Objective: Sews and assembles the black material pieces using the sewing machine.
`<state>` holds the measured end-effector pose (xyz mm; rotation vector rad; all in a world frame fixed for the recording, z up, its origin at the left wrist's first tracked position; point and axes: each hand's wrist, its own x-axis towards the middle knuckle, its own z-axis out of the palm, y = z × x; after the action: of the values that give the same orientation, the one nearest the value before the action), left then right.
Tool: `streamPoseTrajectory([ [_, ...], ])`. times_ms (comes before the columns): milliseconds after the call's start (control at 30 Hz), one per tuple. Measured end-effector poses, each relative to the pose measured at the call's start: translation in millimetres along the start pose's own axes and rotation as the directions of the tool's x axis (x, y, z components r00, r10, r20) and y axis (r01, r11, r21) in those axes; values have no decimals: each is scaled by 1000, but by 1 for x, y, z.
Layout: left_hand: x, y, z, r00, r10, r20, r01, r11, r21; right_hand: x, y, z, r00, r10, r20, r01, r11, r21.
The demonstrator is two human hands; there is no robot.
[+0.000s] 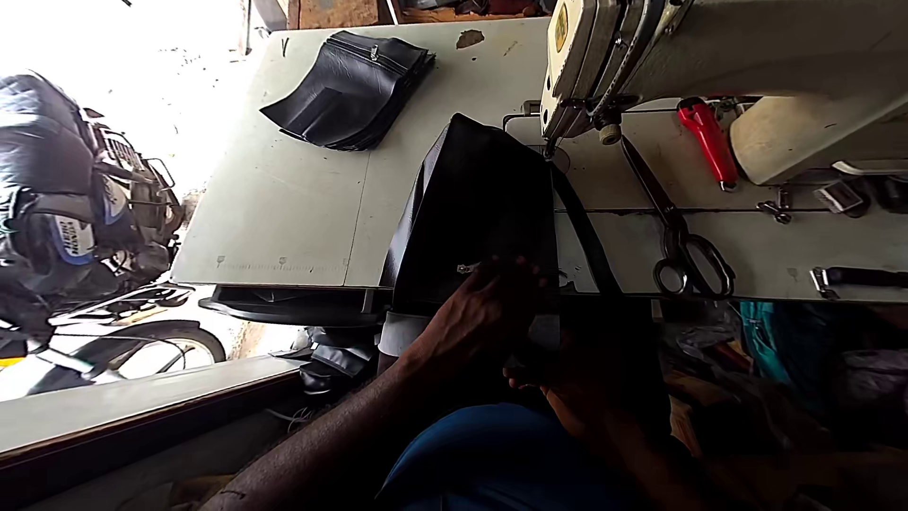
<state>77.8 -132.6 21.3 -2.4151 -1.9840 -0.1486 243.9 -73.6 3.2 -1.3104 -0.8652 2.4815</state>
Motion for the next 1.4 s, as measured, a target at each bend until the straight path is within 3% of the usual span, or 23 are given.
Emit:
streamPoseTrajectory([
  [100, -4, 0, -1, 999, 8, 53, -6, 999, -42, 0, -1, -3, 1000, -1, 14, 1, 999, -53],
  [200, -13, 3, -8, 983, -14, 184, 35, 993, -111, -2, -14, -15, 989, 35, 141, 24, 918, -397],
  [233, -14, 5, -10, 974, -29, 224, 55, 992, -111, -5, -26, -19, 978, 68, 197, 61, 808, -585],
  [267, -15, 8, -9, 973, -45, 228, 69, 993, -98, -11, -42, -22, 971, 84, 225, 125, 620, -774],
  [300, -15, 11, -3, 979, -58, 193, 73, 995, -68, -19, -57, -23, 975, 25, 221, 195, 386, -902],
  [333, -15, 16, 5, 989, -67, 133, 70, 997, -15, -27, -68, -24, 966, -150, 211, 239, 200, -950],
  [367, -16, 21, 15, 996, -73, 51, 71, 996, 53, -31, -76, -25, 894, -395, 212, 257, 64, -964],
  [400, -17, 24, 26, 996, -82, -43, 86, 992, 88, -27, -84, -26, 747, -624, 229, 249, -57, -967],
  [433, -17, 26, 34, 990, -93, -107, 102, 991, 82, -18, -92, -27, 603, -761, 238, 216, -132, -967],
  [467, -17, 27, 39, 984, -99, -150, 109, 992, 57, -5, -98, -26, 517, -824, 233, 174, -166, -971],
  [500, -16, 26, 40, 979, -102, -178, 109, 994, 30, 8, -102, -25, 491, -845, 214, 132, -171, -976],
  [600, -16, 21, 32, 974, -116, -195, 97, 990, -105, 32, -88, -18, 503, -843, 191, 58, -187, -981],
  [700, -19, 11, 15, 952, -171, -256, 75, 935, -347, 29, -60, -19, 451, -861, 235, 101, -213, -972],
  [767, -19, 8, 3, 940, -192, -281, 65, 913, -403, 18, -42, -17, 452, -875, 171, 195, -90, -977],
  [833, -17, 8, 0, 955, -156, -251, 59, 933, -355, 10, -27, -11, 470, -878, 89, 325, 78, -943],
  [900, -16, 10, 5, 980, -97, -175, 52, 968, -244, 13, -17, -9, 477, -876, 68, 445, 174, -879],
  [1167, -14, 22, 21, 992, -80, -100, 73, 995, -65, 26, -12, -17, 546, -830, 111, 532, 241, -812],
  [1300, -15, 22, 23, 992, -70, -101, 67, 997, -33, 28, -14, -16, 523, -842, 132, 496, 175, -850],
  [1400, -16, 19, 24, 991, -65, -113, 61, 998, -33, 27, -14, -13, 521, -846, 110, 510, 206, -835],
])
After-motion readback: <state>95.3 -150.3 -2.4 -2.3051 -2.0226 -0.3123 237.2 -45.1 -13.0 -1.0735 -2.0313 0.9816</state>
